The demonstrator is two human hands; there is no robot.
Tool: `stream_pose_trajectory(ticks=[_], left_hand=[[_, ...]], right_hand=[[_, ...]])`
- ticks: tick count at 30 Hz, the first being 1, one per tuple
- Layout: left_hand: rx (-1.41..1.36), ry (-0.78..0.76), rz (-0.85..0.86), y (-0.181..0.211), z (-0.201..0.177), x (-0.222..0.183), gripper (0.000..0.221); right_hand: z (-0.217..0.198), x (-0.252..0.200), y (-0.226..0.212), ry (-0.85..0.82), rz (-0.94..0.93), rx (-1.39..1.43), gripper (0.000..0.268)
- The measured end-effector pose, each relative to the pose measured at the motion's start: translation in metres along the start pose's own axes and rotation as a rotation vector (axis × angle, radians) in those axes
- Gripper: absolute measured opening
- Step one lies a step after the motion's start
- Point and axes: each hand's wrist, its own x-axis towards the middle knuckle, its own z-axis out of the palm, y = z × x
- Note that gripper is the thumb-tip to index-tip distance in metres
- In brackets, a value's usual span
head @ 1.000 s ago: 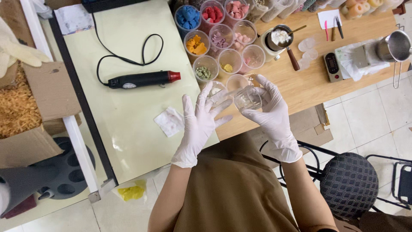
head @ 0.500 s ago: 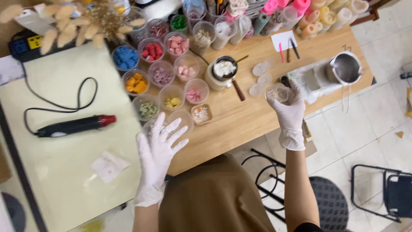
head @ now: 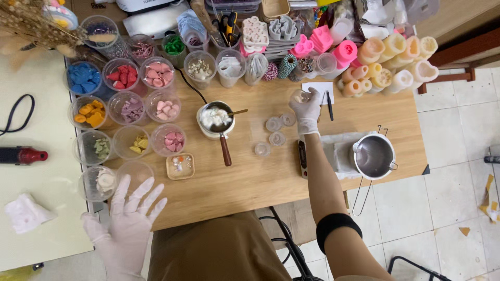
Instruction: The person uses a heat gun to heat the interior of small glass cups and wipes each one with a cloth by hand before placing it on a workbench alongside other supplies.
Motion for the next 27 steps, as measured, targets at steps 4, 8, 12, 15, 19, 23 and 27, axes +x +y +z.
stream_pose_trajectory(ticks=[4, 8, 12, 15, 19, 23, 27], left_hand=[[0.075, 0.052, 0.037, -0.009, 0.011, -0.005, 0.107], [0.087, 0.183, 0.025, -0.007, 0.025, -0.009, 0.106], [0.103, 0.23, 0.05, -0.008, 0.035, -0.009, 0.106], [0.085, 0.246, 0.081, -0.011, 0.037, -0.01, 0.106], [0.136, 0.215, 0.099, -0.019, 0.039, -0.009, 0.108], [0.121, 0.218, 0.108, -0.026, 0.036, -0.004, 0.106], [0.111, 0.178, 0.099, -0.03, 0.034, 0.006, 0.1]], right_hand=[[0.025, 0.014, -0.008, -0.082, 0.063, 0.23, 0.083], [0.036, 0.022, -0.007, -0.115, 0.041, -0.061, 0.074], [0.042, 0.03, -0.017, -0.069, 0.084, -0.125, 0.074], [0.043, 0.031, -0.027, -0.048, -0.088, 0.204, 0.079], [0.026, 0.03, -0.02, 0.121, -0.133, -0.042, 0.082], [-0.007, 0.007, 0.032, -0.356, -0.091, -0.378, 0.063], [-0.002, -0.017, 0.052, -0.602, -0.329, -0.594, 0.079]])
